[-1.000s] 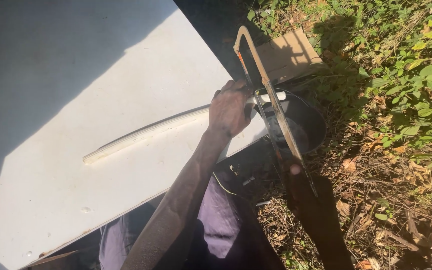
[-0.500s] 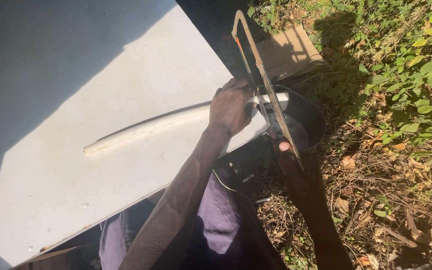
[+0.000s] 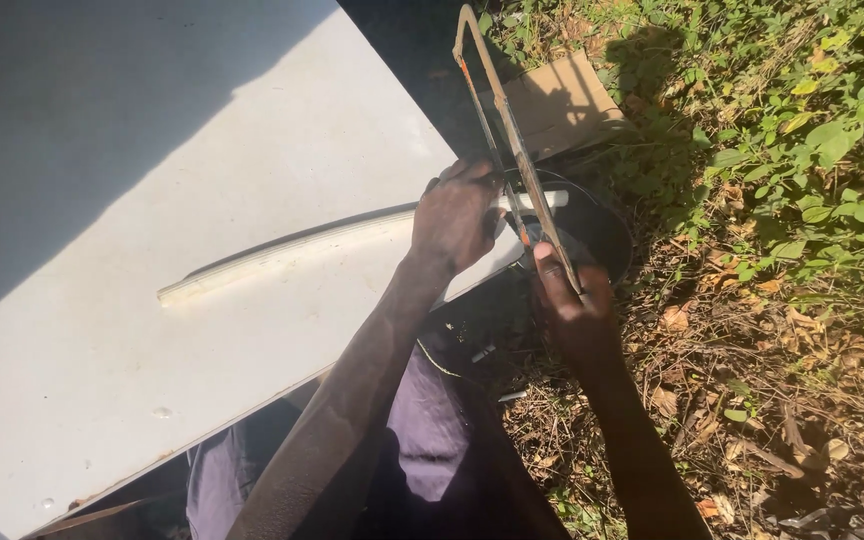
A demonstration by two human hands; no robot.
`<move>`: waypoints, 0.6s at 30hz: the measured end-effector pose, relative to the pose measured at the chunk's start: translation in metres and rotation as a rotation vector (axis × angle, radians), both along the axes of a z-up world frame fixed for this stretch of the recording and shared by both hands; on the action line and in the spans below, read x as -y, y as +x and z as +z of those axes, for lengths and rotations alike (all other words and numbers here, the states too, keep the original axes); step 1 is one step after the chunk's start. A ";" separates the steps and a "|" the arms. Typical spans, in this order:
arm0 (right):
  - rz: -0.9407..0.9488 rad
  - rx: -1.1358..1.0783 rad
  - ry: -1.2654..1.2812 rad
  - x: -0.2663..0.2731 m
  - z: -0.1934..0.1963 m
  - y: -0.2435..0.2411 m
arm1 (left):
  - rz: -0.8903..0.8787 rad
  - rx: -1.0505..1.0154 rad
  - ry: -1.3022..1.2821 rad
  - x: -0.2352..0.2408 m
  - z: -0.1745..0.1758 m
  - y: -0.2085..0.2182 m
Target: Using a manual hacksaw to cut a white PVC pipe into multiple small segments on a makeshift work surface.
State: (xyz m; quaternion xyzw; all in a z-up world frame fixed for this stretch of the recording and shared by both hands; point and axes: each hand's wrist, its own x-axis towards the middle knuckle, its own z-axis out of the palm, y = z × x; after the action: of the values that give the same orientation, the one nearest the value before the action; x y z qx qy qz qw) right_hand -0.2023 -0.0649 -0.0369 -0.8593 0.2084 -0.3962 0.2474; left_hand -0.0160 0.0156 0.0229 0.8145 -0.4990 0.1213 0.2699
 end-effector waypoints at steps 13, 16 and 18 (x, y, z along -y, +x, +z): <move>0.196 0.041 0.668 -0.038 0.046 -0.042 | 0.144 0.122 0.357 0.013 -0.005 0.008; 0.203 0.036 0.655 -0.043 0.052 -0.039 | 0.073 -0.002 0.420 0.016 -0.001 0.029; 0.203 0.024 0.576 -0.046 0.055 -0.040 | -0.017 -0.036 0.565 0.004 0.023 0.031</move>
State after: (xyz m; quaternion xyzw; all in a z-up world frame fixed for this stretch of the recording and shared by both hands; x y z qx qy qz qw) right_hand -0.2418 -0.0189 0.0182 -0.7656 0.2220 -0.3041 0.5216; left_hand 0.0147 0.0113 0.0456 0.8553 -0.5150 -0.0390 0.0419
